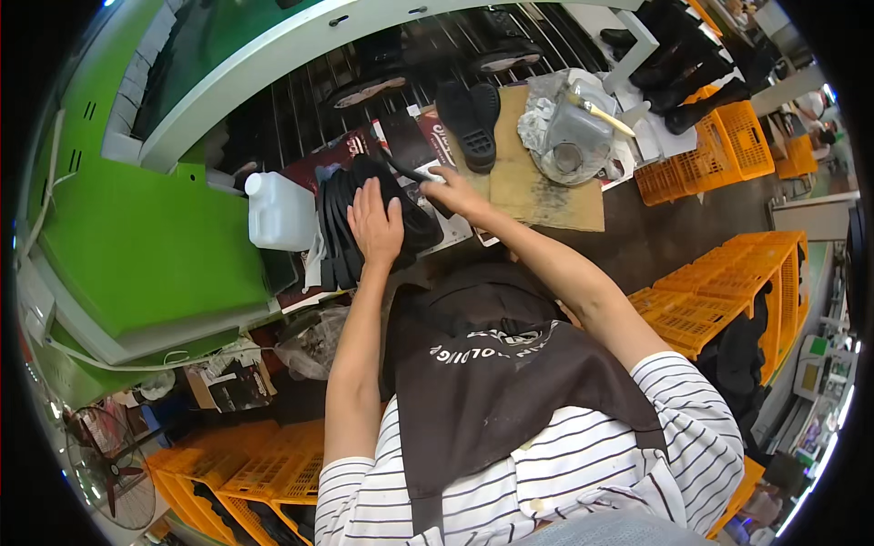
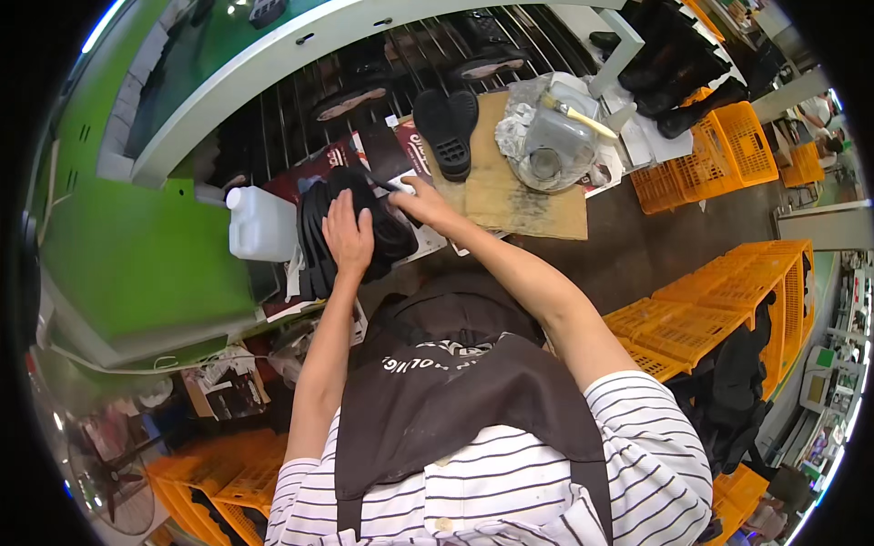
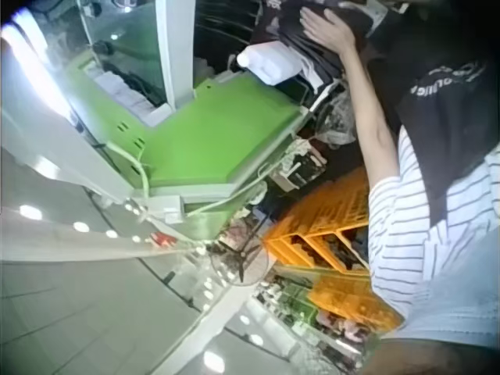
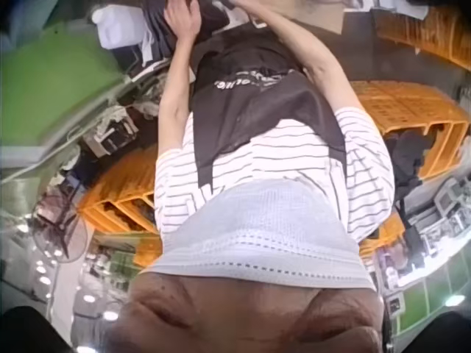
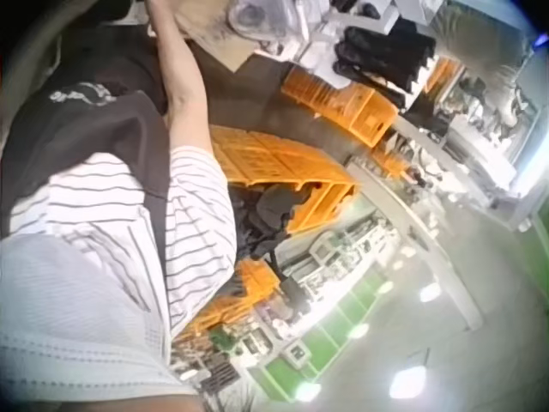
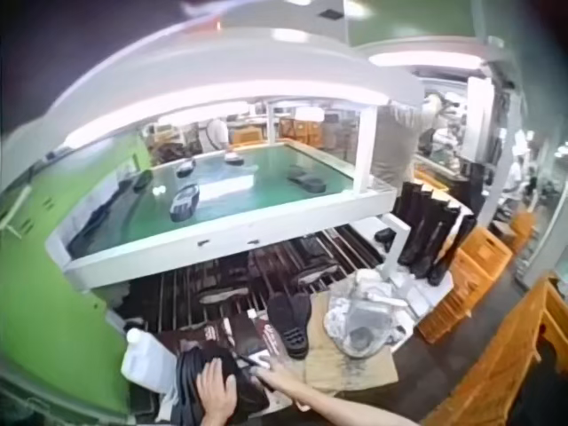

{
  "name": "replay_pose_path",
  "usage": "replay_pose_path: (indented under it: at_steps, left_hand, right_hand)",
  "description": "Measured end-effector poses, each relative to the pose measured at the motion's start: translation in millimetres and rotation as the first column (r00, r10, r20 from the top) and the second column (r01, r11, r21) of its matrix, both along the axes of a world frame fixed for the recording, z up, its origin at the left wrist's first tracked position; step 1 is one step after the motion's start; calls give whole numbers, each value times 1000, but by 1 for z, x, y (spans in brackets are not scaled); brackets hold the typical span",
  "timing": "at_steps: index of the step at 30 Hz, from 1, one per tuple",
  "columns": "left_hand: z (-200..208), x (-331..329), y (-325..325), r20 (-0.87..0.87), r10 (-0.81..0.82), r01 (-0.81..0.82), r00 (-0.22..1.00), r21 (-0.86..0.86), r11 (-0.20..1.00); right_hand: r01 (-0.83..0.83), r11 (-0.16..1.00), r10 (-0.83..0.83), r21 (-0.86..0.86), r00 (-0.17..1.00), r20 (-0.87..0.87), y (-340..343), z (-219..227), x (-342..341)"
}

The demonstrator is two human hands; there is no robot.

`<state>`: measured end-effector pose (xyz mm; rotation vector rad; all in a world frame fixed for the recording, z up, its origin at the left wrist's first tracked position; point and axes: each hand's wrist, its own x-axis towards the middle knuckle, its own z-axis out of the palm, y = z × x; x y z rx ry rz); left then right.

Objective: Applying adhesive to shoe soles using a brush and placing them on a conveyor belt.

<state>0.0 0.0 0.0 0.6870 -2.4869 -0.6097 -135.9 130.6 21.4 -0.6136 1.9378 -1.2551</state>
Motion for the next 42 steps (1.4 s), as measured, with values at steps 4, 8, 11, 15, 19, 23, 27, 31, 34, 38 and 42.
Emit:
replay_pose_path:
  at_steps: [4,8,11,15,19,23,27,31,34,38,42]
  left_hand:
    - [29,-6,17,-294,-39,130,955,295,946]
    - [55,-29,60,-571,175,536,802,818,209]
    - [69,-35,66,-502,259,535,825,842,-70]
    - [63,-38,70,-488,134,506,862,844,-178]
    - [68,-55,86,-477,34,468,878,842,-266]
    - [70,-63,97,-445,-41,408,895,851,-330]
    - [84,-74,105,-422,-86,368,903,860,-354]
    - [77,-78,102,-472,-121,381,873,816,-434]
    - [78,-83,102,-485,-97,378,869,779,-500]
    - [81,-84,101,-491,-120,362,863,767,-530]
    - [88,-86,104,-494,-181,331,851,770,-545]
  right_hand:
    - [77,979,-101,-191,988,-119,20,41,10]
    - [-223,945,33,-239,793,-609,43,78,16]
    - [-194,913,-180,-359,598,-781,69,103,-10]
    - [424,742,-667,-519,386,-637,149,119,-81]
    - [841,382,-859,-383,171,-482,231,45,-197]
    - [892,451,-820,27,402,408,242,44,-213]
    - [879,457,-546,-137,399,737,241,21,-221]
    - [873,397,-426,-282,447,786,231,13,-216]
    - [880,320,-420,-351,464,780,229,18,-210]
    - [854,284,-325,-435,513,794,222,32,-192]
    - [750,467,-320,-469,638,701,194,76,-143]
